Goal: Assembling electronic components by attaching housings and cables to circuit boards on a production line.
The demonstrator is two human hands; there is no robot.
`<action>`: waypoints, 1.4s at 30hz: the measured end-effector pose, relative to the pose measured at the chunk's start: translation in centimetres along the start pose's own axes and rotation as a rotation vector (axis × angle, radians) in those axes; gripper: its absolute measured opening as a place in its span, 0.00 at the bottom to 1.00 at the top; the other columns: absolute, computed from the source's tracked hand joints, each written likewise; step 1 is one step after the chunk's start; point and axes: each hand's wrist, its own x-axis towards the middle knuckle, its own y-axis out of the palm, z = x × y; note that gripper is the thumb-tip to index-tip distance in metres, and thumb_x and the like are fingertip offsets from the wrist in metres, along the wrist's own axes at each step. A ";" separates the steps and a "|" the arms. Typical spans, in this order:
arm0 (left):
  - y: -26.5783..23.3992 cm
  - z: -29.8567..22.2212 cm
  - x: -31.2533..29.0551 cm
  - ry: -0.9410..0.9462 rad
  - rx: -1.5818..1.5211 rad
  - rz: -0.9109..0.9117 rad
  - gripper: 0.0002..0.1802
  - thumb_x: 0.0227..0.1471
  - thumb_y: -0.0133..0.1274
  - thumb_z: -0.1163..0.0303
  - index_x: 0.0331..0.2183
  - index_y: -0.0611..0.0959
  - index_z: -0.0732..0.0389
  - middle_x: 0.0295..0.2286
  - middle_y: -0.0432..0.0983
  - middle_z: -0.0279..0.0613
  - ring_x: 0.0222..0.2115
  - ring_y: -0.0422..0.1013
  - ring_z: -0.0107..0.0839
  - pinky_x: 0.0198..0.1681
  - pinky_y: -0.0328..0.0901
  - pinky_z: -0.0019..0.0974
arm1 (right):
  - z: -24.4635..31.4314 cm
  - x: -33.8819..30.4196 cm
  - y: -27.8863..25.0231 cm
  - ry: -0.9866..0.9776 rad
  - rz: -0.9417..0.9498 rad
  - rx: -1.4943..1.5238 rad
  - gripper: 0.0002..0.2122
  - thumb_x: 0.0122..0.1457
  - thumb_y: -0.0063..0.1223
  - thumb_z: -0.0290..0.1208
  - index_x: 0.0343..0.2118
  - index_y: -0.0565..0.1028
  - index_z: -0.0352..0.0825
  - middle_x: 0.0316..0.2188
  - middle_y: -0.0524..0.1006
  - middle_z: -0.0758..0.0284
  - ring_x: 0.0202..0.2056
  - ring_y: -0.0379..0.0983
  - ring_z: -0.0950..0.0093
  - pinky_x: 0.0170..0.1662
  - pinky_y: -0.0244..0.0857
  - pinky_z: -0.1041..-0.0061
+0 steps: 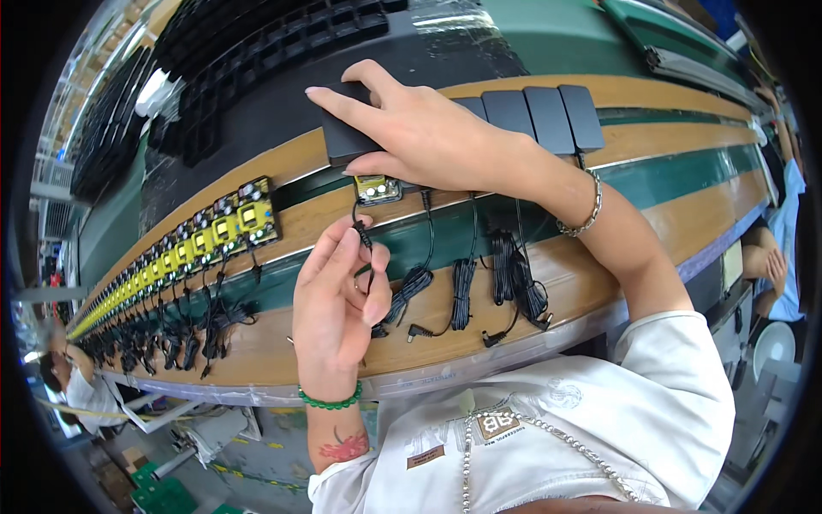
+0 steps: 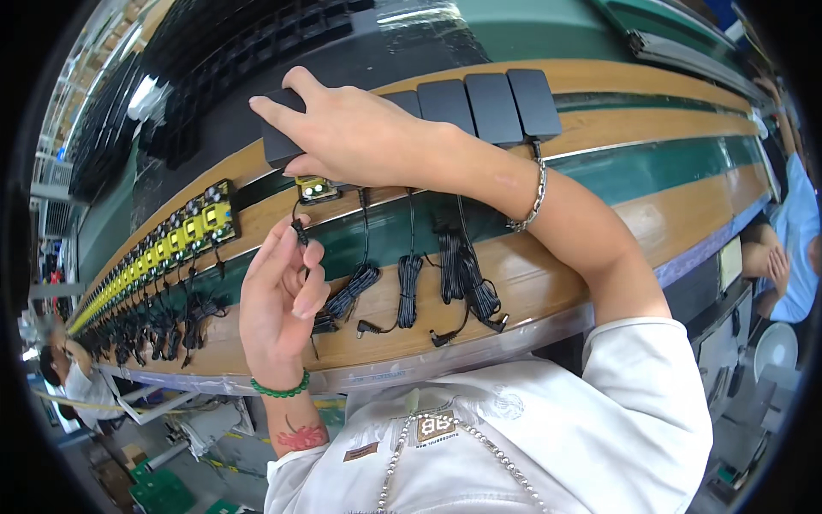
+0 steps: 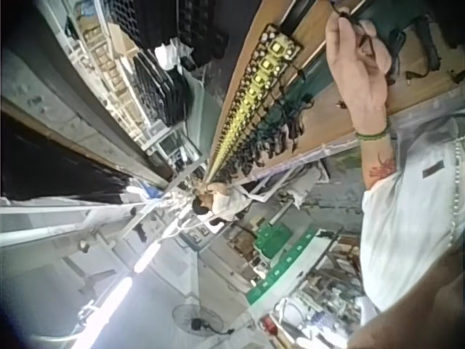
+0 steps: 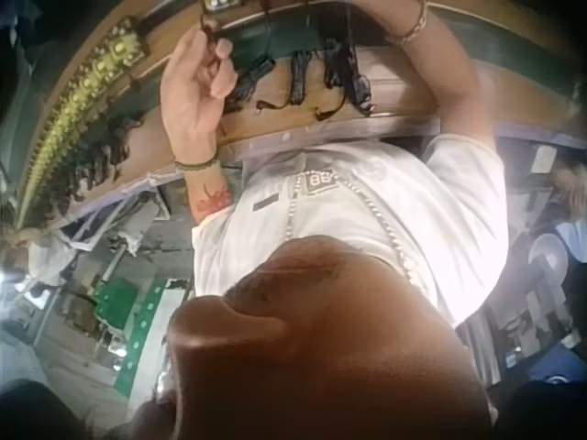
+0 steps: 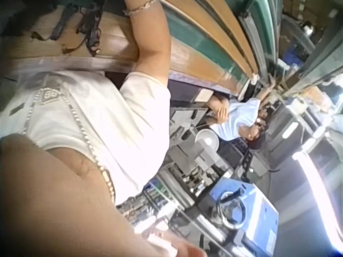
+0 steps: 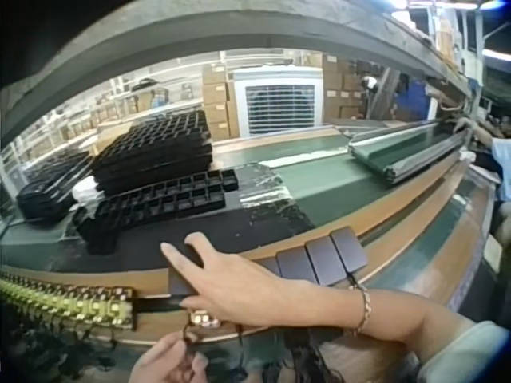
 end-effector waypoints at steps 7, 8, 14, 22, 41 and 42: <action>1.8 1.7 0.7 0.129 0.018 -0.167 0.11 0.63 0.47 0.75 0.47 0.76 0.63 0.17 0.66 0.35 0.09 0.50 0.18 0.10 0.44 0.22 | -0.9 -1.2 0.4 0.006 -0.091 -0.002 0.31 0.55 0.63 0.35 0.60 0.63 0.35 0.48 0.65 0.53 0.22 0.75 0.63 0.29 0.74 0.70; 1.5 1.8 0.7 0.117 -0.004 -0.116 0.11 0.63 0.47 0.76 0.47 0.76 0.63 0.17 0.66 0.35 0.09 0.50 0.18 0.10 0.44 0.22 | -0.8 -1.2 0.4 0.005 -0.091 -0.015 0.31 0.55 0.63 0.35 0.60 0.63 0.35 0.48 0.65 0.53 0.22 0.75 0.63 0.28 0.74 0.70; 0.0 2.3 1.6 0.185 0.000 -0.024 0.11 0.63 0.46 0.76 0.47 0.77 0.65 0.16 0.64 0.33 0.09 0.49 0.17 0.09 0.45 0.22 | -0.2 -1.0 -0.1 0.043 -0.008 -0.061 0.30 0.54 0.64 0.36 0.58 0.65 0.35 0.45 0.66 0.54 0.19 0.74 0.66 0.25 0.73 0.74; 1.9 2.5 -0.1 0.223 0.437 -0.303 0.12 0.64 0.47 0.74 0.47 0.76 0.68 0.15 0.59 0.30 0.11 0.48 0.16 0.12 0.45 0.22 | -0.4 -1.0 0.4 0.017 -0.086 -0.102 0.29 0.53 0.64 0.36 0.56 0.66 0.33 0.41 0.68 0.54 0.17 0.73 0.70 0.22 0.71 0.78; 2.1 2.0 2.8 0.121 0.256 -0.041 0.15 0.67 0.45 0.66 0.31 0.77 0.65 0.13 0.54 0.27 0.13 0.45 0.17 0.16 0.44 0.23 | -0.5 -1.4 0.2 0.008 -0.108 -0.074 0.23 0.48 0.66 0.31 0.46 0.70 0.31 0.33 0.68 0.58 0.13 0.64 0.77 0.18 0.67 0.84; 2.4 2.1 2.6 0.148 0.340 -0.080 0.15 0.67 0.45 0.66 0.30 0.77 0.65 0.12 0.55 0.27 0.12 0.45 0.17 0.16 0.44 0.23 | -0.5 -1.3 0.1 -0.001 -0.100 -0.068 0.23 0.47 0.66 0.30 0.46 0.70 0.30 0.33 0.68 0.58 0.13 0.64 0.77 0.18 0.67 0.84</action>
